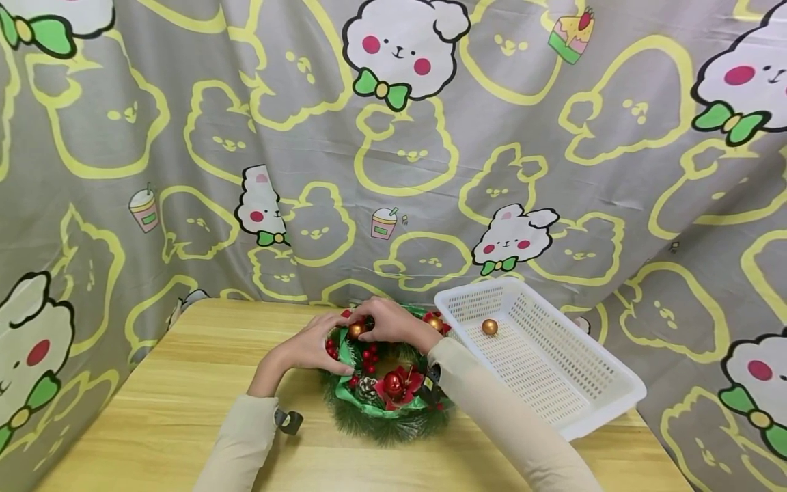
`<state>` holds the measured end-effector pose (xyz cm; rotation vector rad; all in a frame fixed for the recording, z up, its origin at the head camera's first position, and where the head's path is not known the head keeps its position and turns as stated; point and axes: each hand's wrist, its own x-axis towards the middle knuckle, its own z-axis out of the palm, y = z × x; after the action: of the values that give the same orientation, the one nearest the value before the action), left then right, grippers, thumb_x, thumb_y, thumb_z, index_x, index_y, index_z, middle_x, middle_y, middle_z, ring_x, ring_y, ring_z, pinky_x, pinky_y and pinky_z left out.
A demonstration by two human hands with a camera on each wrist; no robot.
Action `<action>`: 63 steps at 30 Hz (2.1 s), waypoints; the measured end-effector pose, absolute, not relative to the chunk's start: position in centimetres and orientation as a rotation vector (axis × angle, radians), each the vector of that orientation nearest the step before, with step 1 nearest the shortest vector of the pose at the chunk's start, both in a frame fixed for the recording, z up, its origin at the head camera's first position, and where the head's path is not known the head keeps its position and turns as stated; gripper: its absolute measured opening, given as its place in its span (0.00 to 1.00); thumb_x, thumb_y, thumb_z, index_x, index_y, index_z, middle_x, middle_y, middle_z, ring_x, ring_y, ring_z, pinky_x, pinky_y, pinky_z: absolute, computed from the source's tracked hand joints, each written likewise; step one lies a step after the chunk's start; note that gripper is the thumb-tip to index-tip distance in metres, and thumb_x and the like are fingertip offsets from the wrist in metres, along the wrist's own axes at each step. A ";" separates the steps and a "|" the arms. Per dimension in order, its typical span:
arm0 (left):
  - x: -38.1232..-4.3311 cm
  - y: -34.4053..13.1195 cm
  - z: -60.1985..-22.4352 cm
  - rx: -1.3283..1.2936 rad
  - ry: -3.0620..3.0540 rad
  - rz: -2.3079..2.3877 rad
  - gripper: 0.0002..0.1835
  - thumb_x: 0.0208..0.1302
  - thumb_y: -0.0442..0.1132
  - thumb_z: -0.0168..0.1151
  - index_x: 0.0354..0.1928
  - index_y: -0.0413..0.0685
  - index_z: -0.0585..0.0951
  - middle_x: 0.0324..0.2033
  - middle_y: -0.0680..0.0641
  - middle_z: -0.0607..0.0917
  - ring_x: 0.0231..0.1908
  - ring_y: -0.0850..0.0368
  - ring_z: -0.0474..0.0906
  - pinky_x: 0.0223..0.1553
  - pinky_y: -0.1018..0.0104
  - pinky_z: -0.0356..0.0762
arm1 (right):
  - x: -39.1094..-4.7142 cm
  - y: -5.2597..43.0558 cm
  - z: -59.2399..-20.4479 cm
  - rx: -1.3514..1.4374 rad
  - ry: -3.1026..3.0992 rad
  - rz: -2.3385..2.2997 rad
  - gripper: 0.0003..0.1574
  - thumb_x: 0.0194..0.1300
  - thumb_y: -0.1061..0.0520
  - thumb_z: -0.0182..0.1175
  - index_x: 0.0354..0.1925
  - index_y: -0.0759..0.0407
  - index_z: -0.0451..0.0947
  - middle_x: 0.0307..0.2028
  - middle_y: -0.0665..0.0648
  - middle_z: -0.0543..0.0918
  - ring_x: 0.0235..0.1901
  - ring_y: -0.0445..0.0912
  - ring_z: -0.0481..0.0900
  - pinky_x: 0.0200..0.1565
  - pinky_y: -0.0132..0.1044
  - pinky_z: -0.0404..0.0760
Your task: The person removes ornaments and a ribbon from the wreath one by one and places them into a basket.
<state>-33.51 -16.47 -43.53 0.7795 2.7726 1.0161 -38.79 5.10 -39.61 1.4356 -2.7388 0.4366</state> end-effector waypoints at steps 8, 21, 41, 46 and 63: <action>-33.5 -16.5 -43.6 0.793 2.768 1.033 0.50 0.38 0.66 0.73 0.65 0.57 0.65 0.69 0.43 0.58 0.68 0.43 0.50 0.59 0.37 0.58 | -38.7 5.3 -38.7 1.456 -2.773 0.425 0.20 0.55 0.54 0.69 0.48 0.51 0.82 0.46 0.48 0.83 0.46 0.43 0.79 0.48 0.34 0.77; -33.6 -16.3 -43.9 0.810 2.774 1.025 0.49 0.37 0.67 0.72 0.63 0.57 0.66 0.65 0.50 0.62 0.66 0.44 0.53 0.57 0.37 0.60 | -38.7 6.7 -36.7 1.364 -2.825 0.427 0.18 0.56 0.56 0.68 0.47 0.53 0.82 0.46 0.49 0.84 0.48 0.43 0.80 0.50 0.37 0.77; -33.5 -16.3 -44.0 0.815 2.779 1.040 0.50 0.36 0.66 0.73 0.63 0.55 0.67 0.65 0.48 0.62 0.66 0.43 0.54 0.57 0.37 0.61 | -41.7 14.6 -34.6 0.993 -2.726 0.512 0.20 0.49 0.61 0.69 0.44 0.57 0.83 0.42 0.52 0.85 0.47 0.50 0.79 0.53 0.46 0.74; -33.4 -16.3 -43.9 0.806 2.772 1.043 0.50 0.37 0.66 0.73 0.64 0.56 0.67 0.66 0.48 0.62 0.66 0.43 0.53 0.57 0.37 0.60 | -42.4 17.7 -34.4 0.878 -2.719 0.512 0.19 0.49 0.60 0.69 0.43 0.57 0.83 0.42 0.53 0.84 0.46 0.50 0.79 0.50 0.47 0.76; -33.6 -16.1 -44.1 0.805 2.765 1.044 0.50 0.37 0.66 0.73 0.64 0.56 0.66 0.65 0.49 0.63 0.66 0.43 0.53 0.57 0.37 0.61 | -43.4 27.6 -37.1 0.505 -2.778 0.558 0.17 0.51 0.58 0.68 0.42 0.60 0.82 0.40 0.59 0.84 0.42 0.55 0.79 0.44 0.51 0.76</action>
<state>-33.57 -16.13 -44.12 0.8048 2.7653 1.0443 -43.39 27.65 -37.08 0.5050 -2.7780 0.5580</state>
